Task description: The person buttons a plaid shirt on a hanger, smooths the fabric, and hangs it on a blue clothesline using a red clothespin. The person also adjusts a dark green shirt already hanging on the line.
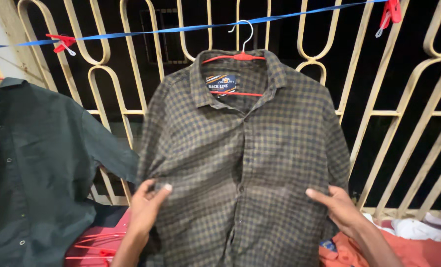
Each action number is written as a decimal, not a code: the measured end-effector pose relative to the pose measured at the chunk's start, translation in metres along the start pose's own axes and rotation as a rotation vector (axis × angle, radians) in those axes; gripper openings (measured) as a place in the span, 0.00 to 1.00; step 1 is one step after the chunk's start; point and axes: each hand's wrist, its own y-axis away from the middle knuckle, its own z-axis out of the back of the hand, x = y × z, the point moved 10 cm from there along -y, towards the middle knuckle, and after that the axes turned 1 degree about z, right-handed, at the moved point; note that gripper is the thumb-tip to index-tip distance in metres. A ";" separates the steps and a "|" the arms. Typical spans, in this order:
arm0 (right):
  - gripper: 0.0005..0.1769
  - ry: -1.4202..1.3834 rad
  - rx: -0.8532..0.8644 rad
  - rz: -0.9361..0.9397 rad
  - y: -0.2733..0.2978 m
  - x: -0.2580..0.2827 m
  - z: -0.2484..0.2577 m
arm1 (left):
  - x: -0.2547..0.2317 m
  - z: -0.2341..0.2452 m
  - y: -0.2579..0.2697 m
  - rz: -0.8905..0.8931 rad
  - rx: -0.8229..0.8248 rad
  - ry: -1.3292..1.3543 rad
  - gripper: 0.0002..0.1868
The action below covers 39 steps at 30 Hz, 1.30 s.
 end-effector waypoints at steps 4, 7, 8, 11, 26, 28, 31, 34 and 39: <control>0.36 0.264 0.029 -0.030 0.020 -0.035 -0.009 | 0.022 -0.027 0.029 0.092 0.382 -0.112 0.32; 0.38 0.351 0.054 0.016 0.034 -0.058 -0.015 | 0.042 -0.024 0.054 0.057 0.499 -0.355 0.26; 0.38 0.363 0.066 0.033 0.040 -0.066 -0.016 | 0.043 -0.021 0.061 0.041 0.495 -0.208 0.24; 0.32 0.139 -0.039 -0.179 0.070 -0.107 -0.003 | 0.051 -0.001 0.076 0.096 0.411 0.050 0.18; 0.27 0.397 -0.047 -0.154 0.202 -0.114 0.015 | 0.063 0.049 0.161 0.183 0.401 0.034 0.13; 0.26 0.428 0.015 -0.176 0.205 -0.125 0.017 | 0.076 0.034 0.168 0.122 0.477 0.043 0.14; 0.26 0.383 -0.019 -0.105 0.212 -0.123 0.032 | 0.084 0.049 0.171 0.104 0.349 0.022 0.15; 0.26 0.100 -0.119 -0.008 0.222 -0.112 0.052 | 0.062 0.077 0.180 0.119 0.196 -0.043 0.14; 0.25 0.019 -0.113 -0.036 0.244 -0.119 0.067 | 0.030 0.072 0.237 0.304 0.414 0.125 0.18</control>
